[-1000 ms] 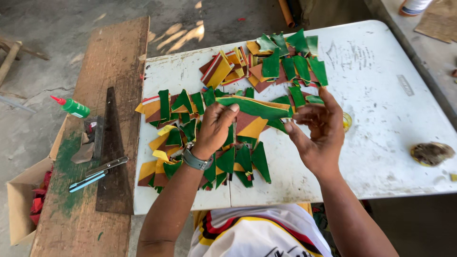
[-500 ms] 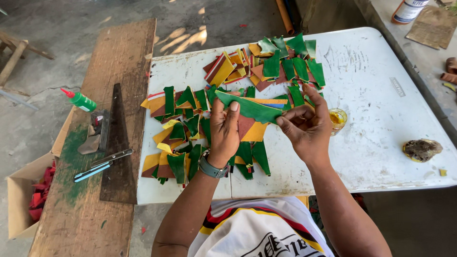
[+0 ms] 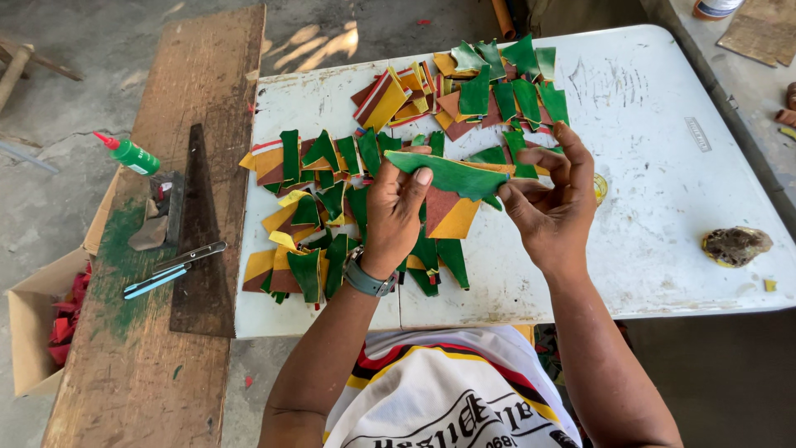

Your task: The person holds a stack of cut green, yellow and brown foam pieces, dips a finger into a small jar of yellow paste, and presses pieces together to bond them. They place finished bonded pieces on the table and pick up new pieces to repeat the process.

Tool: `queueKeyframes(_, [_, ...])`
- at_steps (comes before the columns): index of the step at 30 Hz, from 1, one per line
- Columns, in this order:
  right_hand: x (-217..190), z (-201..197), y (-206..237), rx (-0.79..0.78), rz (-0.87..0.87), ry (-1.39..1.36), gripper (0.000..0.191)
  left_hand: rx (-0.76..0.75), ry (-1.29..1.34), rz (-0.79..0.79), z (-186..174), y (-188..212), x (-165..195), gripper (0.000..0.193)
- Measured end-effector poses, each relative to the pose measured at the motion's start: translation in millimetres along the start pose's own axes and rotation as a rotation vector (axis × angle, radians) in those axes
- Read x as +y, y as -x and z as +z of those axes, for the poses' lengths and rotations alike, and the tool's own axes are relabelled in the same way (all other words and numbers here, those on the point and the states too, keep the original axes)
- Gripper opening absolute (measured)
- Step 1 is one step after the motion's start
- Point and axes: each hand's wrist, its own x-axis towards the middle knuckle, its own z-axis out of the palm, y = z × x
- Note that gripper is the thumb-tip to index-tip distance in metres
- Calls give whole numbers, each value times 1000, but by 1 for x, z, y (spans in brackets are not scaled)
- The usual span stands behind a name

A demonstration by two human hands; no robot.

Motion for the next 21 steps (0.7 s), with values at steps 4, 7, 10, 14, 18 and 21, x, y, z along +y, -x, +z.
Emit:
queueKeyframes(4, [-3, -4, 0, -15, 51, 17, 78, -4, 2, 28, 3, 2, 0, 38])
queueKeyframes(7, [0, -7, 0, -7, 80, 23, 75, 44, 102, 81, 8, 4, -2, 38])
queueKeyframes(10, [6, -11, 3, 6, 86, 18, 72, 45, 159, 112, 11, 11, -6, 32])
queueKeyframes(14, [5, -13, 6, -3, 34, 37, 66, 42, 133, 99, 11, 16, -13, 25])
queueKeyframes(18, [-18, -16, 8, -71, 28, 266, 74, -12, 212, 31, 11, 15, -14, 23])
queueKeyframes(21, [-38, -22, 10, -216, -91, 423, 85, -91, 176, -5, 9, 8, -9, 22])
